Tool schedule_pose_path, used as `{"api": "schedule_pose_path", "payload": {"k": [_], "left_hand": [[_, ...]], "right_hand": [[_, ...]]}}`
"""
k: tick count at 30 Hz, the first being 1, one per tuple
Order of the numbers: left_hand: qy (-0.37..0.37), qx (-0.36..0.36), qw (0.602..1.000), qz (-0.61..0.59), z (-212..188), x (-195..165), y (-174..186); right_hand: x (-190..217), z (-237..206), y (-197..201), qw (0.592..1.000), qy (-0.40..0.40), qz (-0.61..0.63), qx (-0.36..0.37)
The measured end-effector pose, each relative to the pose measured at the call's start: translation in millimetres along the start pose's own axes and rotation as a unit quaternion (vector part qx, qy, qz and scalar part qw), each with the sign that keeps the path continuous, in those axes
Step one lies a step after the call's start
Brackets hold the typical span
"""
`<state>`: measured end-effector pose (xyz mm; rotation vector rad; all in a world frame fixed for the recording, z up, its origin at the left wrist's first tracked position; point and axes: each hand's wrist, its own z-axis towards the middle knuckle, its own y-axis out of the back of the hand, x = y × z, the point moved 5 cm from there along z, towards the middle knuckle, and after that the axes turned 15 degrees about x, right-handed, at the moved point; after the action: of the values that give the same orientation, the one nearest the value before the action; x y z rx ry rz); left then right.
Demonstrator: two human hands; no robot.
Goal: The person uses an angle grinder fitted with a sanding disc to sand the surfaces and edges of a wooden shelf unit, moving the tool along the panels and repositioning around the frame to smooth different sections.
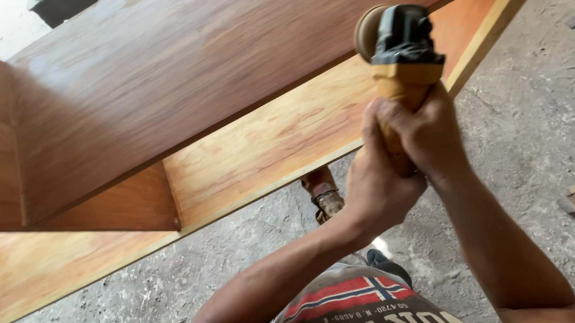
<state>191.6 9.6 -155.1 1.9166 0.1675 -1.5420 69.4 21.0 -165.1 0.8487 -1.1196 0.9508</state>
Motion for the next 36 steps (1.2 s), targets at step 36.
{"api": "schedule_pose_path", "payload": {"k": [36], "left_hand": [[0.084, 0.224, 0.891, 0.386, -7, 49, -28]], "right_hand": [[-172, -30, -39, 0.679, 0.272, 0.677, 0.08]]}}
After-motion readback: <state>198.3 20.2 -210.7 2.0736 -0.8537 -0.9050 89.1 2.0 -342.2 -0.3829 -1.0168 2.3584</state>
